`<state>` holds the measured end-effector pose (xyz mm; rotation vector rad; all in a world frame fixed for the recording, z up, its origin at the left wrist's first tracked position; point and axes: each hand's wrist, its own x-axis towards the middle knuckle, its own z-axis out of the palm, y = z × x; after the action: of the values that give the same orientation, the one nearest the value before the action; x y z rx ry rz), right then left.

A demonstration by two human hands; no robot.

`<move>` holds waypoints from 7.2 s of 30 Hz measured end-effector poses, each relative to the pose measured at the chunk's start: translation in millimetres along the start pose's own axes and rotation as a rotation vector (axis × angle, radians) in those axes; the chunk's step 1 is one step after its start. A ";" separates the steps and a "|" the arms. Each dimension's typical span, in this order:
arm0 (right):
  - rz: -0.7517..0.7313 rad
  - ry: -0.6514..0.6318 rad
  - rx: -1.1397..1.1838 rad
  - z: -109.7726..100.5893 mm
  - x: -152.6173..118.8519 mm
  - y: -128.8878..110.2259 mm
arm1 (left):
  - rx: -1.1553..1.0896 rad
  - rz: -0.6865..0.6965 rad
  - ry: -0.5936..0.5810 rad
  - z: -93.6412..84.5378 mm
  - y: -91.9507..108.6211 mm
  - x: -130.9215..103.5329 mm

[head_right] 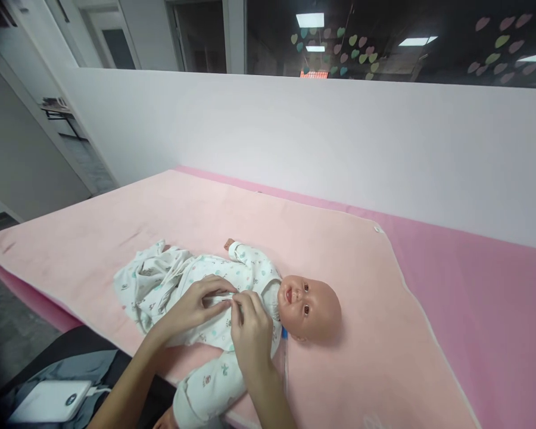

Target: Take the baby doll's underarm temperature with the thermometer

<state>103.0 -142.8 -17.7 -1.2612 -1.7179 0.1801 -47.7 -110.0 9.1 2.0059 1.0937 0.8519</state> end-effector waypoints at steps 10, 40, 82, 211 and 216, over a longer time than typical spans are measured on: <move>0.060 0.016 0.039 -3.2 2.7 -3.9 | 0.011 -0.001 -0.026 -5.9 11.3 0.0; 0.164 0.021 0.117 -3.0 -0.6 -1.7 | -0.009 -0.039 -0.091 -2.6 2.0 0.6; 0.191 -0.108 0.189 -9.5 -2.0 3.7 | -0.055 0.038 0.029 9.5 -6.5 -5.6; 0.020 -0.125 -0.049 30.2 -2.8 -23.2 | -0.005 0.069 0.273 -6.6 -34.4 -49.8; -0.076 0.058 0.052 6.4 -28.4 -29.9 | 0.008 0.033 0.275 -5.6 -31.8 -49.8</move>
<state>78.6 -176.6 -20.2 -1.1508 -1.6981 0.1409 -87.1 -139.2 -24.3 1.9579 1.2176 1.1685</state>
